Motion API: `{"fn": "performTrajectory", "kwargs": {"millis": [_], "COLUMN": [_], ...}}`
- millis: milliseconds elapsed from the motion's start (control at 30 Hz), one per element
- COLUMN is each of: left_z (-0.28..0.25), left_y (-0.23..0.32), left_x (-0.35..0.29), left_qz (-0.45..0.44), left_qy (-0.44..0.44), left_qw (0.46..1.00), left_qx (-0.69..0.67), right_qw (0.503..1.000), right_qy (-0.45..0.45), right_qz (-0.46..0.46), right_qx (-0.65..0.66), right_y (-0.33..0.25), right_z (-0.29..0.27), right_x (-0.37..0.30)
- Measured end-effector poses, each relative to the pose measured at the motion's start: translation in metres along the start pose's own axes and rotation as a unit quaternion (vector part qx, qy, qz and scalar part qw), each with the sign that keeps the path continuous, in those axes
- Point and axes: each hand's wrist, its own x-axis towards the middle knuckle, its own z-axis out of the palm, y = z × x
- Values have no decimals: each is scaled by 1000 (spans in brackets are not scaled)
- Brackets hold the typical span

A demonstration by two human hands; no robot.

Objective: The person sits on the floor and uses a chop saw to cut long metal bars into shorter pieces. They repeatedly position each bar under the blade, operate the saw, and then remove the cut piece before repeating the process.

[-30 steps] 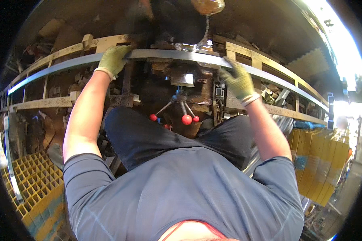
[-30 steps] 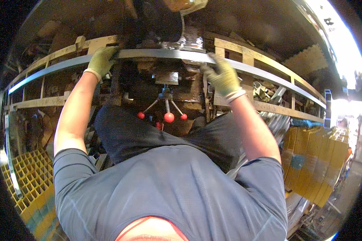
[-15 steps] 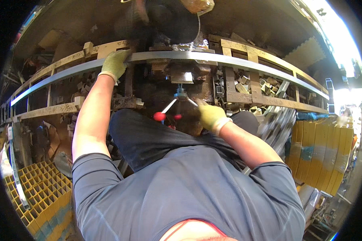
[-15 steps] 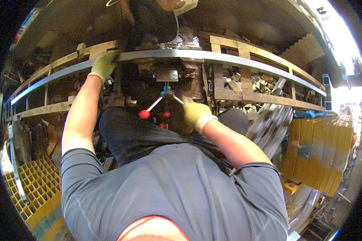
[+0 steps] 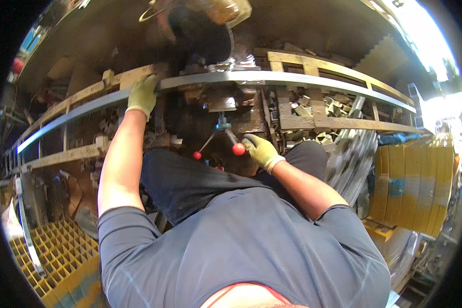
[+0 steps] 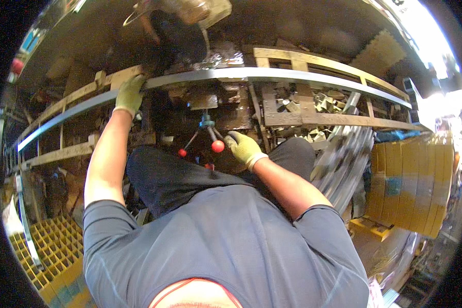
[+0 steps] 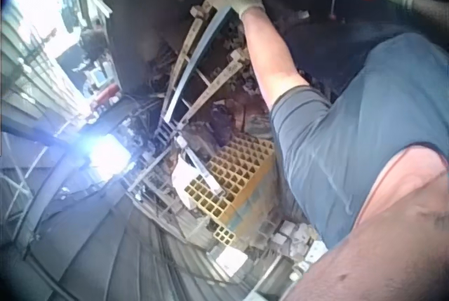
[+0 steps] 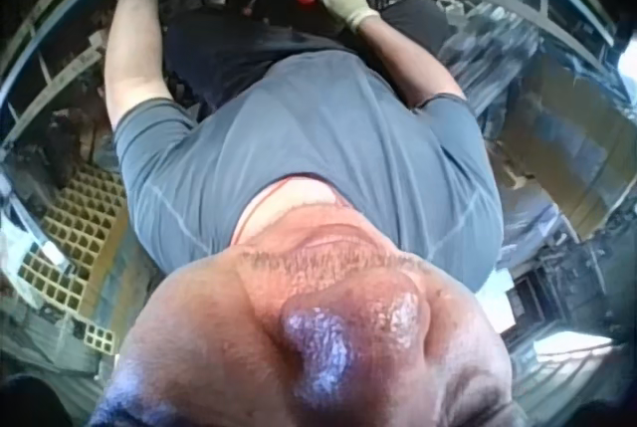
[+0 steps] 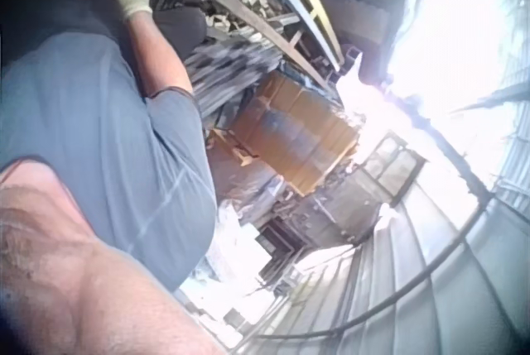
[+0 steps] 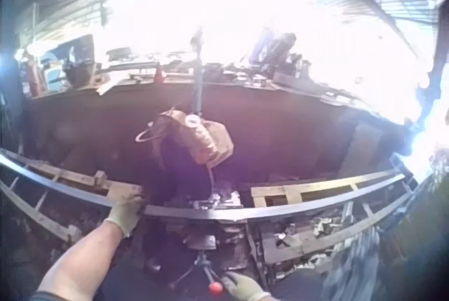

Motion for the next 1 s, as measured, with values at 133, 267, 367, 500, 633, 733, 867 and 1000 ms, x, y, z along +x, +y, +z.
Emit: {"fn": "performTrajectory", "kwargs": {"millis": [133,267,367,500,633,733,867,1000], "left_z": [-7,-14,-9,17,37,22,9,51], "left_y": [19,86,124,163,175,166,165,160], "left_x": [-14,-50,-105,-136,-128,-141,-143,-143], "left_qz": [-12,-12,-18,-17,-42,-41,-63,-173], "left_qy": [-8,96,-124,-358,-370,-327,-300,-389], "left_qw": [1000,991,954,901,876,896,862,741], "left_qx": [12,-88,-272,-244,-307,-298,-404,-519], "right_qw": [983,991,994,997,995,958,987,984], "right_qy": [74,50,-71,-63,-64,-131,-65,-112], "right_qz": [-61,-114,-42,-48,-78,-138,-93,15], "right_qx": [155,-45,-70,-14,23,212,113,-135], "right_y": [-83,-115,-127,-110,-86,-21,-20,-86], "right_z": [-37,-36,-39,-30,-27,-25,-32,-56], "right_x": [-33,-27,-16,-10,0,5,-3,-8]}}
